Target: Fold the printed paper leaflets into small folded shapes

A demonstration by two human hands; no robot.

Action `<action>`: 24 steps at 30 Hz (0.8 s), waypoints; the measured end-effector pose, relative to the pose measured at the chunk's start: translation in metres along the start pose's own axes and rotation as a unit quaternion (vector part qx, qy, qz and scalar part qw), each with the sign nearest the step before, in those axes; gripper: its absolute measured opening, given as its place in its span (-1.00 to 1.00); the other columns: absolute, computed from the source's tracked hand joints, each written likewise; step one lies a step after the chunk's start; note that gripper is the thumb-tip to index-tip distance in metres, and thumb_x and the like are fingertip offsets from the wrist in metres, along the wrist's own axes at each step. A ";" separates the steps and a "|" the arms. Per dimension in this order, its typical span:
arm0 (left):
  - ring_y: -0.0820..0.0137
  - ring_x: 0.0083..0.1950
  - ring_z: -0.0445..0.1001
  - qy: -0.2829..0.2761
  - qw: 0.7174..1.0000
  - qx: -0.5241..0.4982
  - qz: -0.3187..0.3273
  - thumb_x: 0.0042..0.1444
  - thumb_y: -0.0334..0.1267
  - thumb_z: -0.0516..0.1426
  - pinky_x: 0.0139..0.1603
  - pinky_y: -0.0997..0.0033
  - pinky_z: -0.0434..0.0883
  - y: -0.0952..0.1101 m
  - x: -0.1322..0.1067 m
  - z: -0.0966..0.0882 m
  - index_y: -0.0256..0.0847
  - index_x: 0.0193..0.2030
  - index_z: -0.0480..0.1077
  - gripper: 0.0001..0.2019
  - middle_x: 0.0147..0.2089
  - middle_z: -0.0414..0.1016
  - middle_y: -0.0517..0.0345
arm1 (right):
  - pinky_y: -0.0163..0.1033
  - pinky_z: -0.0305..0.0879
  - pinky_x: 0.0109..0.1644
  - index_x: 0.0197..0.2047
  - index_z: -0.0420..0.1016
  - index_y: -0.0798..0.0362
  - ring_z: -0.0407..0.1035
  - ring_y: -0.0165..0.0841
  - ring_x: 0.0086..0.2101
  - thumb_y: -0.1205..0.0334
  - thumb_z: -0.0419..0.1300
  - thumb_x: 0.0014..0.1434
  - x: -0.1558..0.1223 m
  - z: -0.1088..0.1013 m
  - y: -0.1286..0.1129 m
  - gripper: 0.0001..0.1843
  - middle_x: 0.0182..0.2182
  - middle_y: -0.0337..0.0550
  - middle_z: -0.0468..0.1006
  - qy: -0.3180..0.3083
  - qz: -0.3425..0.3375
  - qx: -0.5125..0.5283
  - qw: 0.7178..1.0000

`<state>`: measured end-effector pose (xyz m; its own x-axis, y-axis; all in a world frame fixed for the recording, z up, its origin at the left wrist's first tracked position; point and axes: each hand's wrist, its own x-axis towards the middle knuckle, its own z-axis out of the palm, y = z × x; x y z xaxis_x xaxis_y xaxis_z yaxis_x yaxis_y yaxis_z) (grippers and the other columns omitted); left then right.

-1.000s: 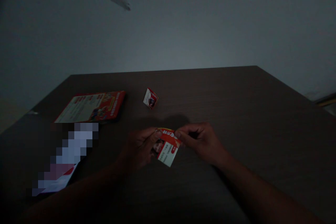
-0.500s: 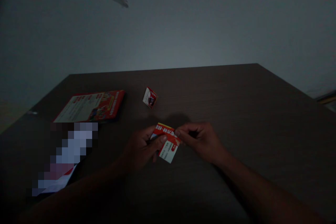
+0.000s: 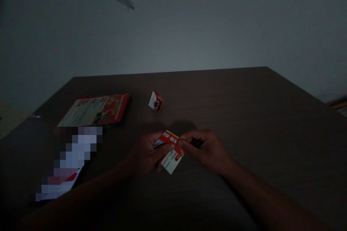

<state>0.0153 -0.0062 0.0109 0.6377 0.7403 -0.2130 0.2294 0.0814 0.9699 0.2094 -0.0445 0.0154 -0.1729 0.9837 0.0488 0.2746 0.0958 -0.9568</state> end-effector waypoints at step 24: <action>0.18 0.04 0.32 0.126 0.848 0.394 0.331 -0.02 -0.10 0.26 0.04 0.15 0.30 0.000 -0.010 0.009 -0.25 -0.01 0.30 -0.53 0.01 0.34 -0.07 | -0.41 0.24 -0.66 -0.50 0.36 0.10 0.31 -0.51 -0.72 0.00 0.33 -0.04 0.005 0.000 0.008 -0.64 -0.72 -0.31 0.46 0.013 0.176 0.208 0.962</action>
<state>0.0154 -0.0195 0.0120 0.6631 0.5771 0.4767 0.3656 -0.8054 0.4665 0.2110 -0.0383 0.0084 -0.1130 0.9484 -0.2964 -0.0926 -0.3070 -0.9472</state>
